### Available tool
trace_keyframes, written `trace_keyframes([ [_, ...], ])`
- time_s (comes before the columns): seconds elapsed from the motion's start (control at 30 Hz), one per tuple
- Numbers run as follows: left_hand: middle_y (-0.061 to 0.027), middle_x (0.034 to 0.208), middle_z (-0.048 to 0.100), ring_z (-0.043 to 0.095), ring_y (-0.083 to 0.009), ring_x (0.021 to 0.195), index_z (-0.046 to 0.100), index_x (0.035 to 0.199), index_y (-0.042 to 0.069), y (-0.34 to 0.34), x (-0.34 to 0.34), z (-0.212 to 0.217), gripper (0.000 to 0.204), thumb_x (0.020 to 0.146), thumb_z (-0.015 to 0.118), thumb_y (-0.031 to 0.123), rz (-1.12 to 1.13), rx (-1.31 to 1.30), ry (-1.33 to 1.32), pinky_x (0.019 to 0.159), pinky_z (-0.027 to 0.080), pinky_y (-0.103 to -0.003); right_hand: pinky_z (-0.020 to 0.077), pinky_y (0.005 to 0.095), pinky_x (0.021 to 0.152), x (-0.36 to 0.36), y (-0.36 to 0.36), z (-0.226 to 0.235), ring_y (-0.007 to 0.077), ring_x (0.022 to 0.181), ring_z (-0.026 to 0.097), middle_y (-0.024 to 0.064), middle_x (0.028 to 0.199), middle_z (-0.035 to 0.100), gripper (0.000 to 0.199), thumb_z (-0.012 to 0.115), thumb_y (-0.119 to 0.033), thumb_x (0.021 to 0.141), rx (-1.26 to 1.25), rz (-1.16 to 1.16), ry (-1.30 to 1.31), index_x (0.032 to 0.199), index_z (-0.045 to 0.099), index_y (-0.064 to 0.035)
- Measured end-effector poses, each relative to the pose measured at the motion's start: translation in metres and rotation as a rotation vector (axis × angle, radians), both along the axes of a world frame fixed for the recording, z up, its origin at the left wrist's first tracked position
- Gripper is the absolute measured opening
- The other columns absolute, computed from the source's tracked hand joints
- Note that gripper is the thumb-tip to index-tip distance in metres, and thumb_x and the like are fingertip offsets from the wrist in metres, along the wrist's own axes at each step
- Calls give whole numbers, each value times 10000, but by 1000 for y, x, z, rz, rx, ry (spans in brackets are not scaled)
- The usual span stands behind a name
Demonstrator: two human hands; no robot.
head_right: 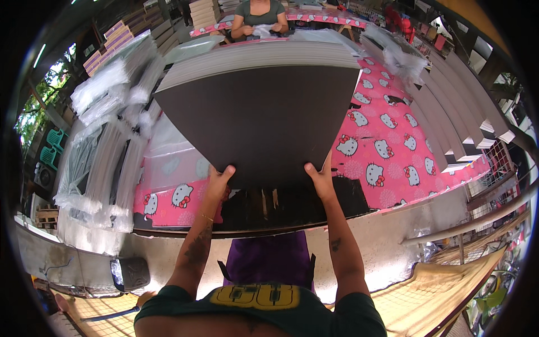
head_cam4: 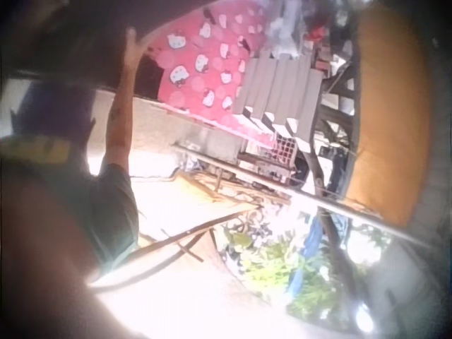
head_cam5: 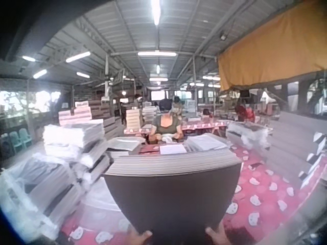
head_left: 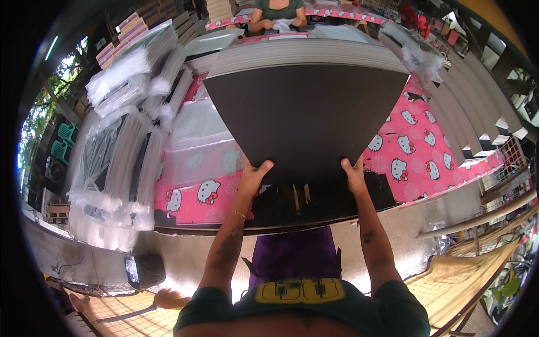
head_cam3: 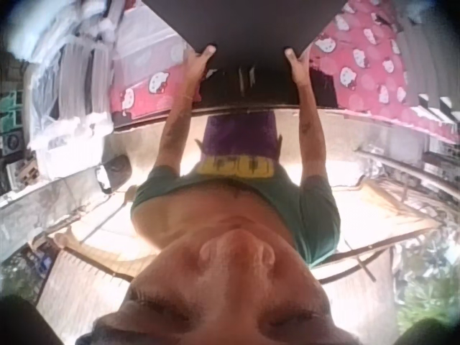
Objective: The person takes large paper sheets and inserts them one by one into clear plastic bags on a table, then places the filled bags onto a stack.
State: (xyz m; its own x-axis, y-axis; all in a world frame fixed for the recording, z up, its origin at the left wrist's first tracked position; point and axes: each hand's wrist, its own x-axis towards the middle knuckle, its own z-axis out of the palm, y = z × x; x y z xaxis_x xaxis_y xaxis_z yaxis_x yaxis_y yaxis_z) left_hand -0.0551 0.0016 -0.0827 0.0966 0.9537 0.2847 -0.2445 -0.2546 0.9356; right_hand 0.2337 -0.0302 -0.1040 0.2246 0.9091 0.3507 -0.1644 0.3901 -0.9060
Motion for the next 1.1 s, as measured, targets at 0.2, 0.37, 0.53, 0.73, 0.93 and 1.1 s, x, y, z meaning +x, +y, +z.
trace_keyframes([
  [0.2, -118, 1023, 582, 579, -227, 943, 478, 1175, -48, 0, 9, -10, 628, 779, 744, 362, 131, 62, 51, 834, 480, -344, 318, 355, 1028, -5, 5, -4, 229, 1174, 447, 127, 1268, 479, 684, 673, -219, 833, 72, -102, -86, 1366, 321, 27],
  [0.37, -156, 971, 656, 624, -213, 893, 556, 1084, -68, -8, 8, 42, 508, 746, 778, 240, 418, 246, 223, 809, 490, -331, 334, 354, 1014, -29, 16, 13, 238, 1151, 472, 154, 1256, 497, 590, 618, -230, 872, 47, -203, 10, 1328, 373, 53],
  [0.53, -193, 786, 672, 672, -269, 726, 567, 922, -84, -48, -2, 187, 549, 694, 802, 356, 545, 374, 584, 674, 516, -372, 412, 356, 949, -62, 69, 23, 239, 1089, 510, 149, 1209, 516, 669, 453, -523, 925, -116, -182, 370, 1243, 428, 64],
  [0.73, -223, 713, 644, 655, -363, 648, 575, 899, -41, -85, -11, 244, 643, 640, 799, 503, 856, 555, 1105, 583, 507, -414, 394, 346, 956, -168, 79, 70, 242, 1086, 515, 147, 1211, 529, 696, 300, -550, 957, 25, -214, 616, 1221, 471, 71],
  [0.93, -209, 649, 621, 636, -351, 560, 554, 777, -51, -56, -19, 196, 735, 608, 745, 638, 838, 501, 1171, 506, 499, -419, 346, 363, 1026, -181, 80, 21, 259, 1194, 463, 144, 1307, 471, 697, 258, -543, 971, 11, -160, 589, 1316, 392, 48],
  [1.1, -202, 638, 619, 637, -381, 615, 584, 896, -56, -67, -16, 238, 745, 620, 754, 614, 852, 523, 1168, 570, 497, -431, 343, 351, 1023, -187, 80, 54, 266, 1183, 464, 164, 1300, 469, 676, 228, -511, 986, -45, -140, 725, 1316, 388, 57],
])
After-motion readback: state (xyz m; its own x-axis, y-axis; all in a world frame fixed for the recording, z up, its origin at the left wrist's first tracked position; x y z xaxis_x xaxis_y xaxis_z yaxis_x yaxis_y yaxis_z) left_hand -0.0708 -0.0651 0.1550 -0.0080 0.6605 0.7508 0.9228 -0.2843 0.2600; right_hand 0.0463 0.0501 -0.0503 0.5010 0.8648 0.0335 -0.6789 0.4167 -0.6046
